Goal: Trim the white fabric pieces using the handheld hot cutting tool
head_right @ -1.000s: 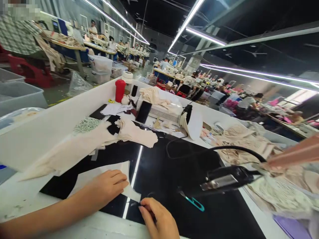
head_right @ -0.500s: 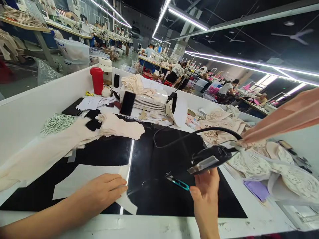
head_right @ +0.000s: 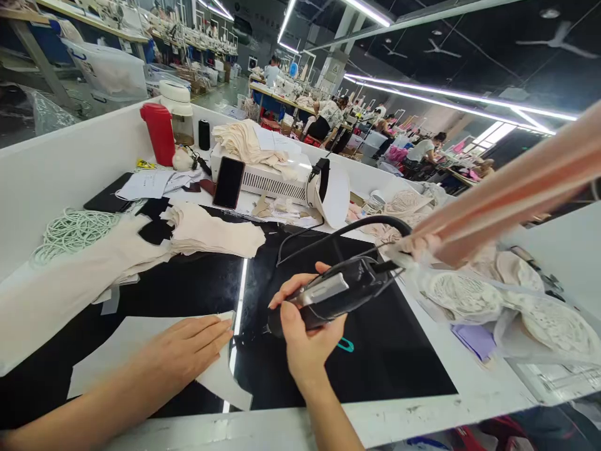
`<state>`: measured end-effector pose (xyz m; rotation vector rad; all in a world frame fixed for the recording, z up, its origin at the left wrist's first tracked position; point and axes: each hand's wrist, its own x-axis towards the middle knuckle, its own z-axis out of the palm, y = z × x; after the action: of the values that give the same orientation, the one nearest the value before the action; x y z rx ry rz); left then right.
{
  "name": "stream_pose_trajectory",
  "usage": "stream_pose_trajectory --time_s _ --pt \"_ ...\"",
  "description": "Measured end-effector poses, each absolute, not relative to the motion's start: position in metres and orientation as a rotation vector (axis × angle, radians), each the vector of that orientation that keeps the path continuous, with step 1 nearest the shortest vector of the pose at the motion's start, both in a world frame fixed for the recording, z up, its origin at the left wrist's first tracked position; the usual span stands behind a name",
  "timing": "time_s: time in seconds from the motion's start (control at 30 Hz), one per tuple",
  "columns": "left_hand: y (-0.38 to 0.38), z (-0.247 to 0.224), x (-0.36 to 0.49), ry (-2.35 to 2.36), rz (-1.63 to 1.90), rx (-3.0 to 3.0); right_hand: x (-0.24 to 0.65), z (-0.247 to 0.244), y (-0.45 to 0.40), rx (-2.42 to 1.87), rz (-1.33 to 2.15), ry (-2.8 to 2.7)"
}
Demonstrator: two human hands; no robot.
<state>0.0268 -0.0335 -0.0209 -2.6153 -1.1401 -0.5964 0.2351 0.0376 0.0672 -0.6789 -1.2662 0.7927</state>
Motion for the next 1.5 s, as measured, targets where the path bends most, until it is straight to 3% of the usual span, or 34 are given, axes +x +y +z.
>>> stream_pose_trajectory --time_s 0.33,0.63,1.5 --pt "-0.041 -0.042 0.037 -1.235 -0.873 -2.454 0.193 0.049 0.058 -0.536 0.881 -1.229" --pt "-0.041 -0.044 0.04 -1.237 -0.921 -2.404 0.184 0.045 0.06 -0.491 0.934 -1.211" --pt "-0.039 -0.039 0.029 -1.15 -0.759 -2.523 0.181 0.044 0.058 -0.402 0.993 -1.212"
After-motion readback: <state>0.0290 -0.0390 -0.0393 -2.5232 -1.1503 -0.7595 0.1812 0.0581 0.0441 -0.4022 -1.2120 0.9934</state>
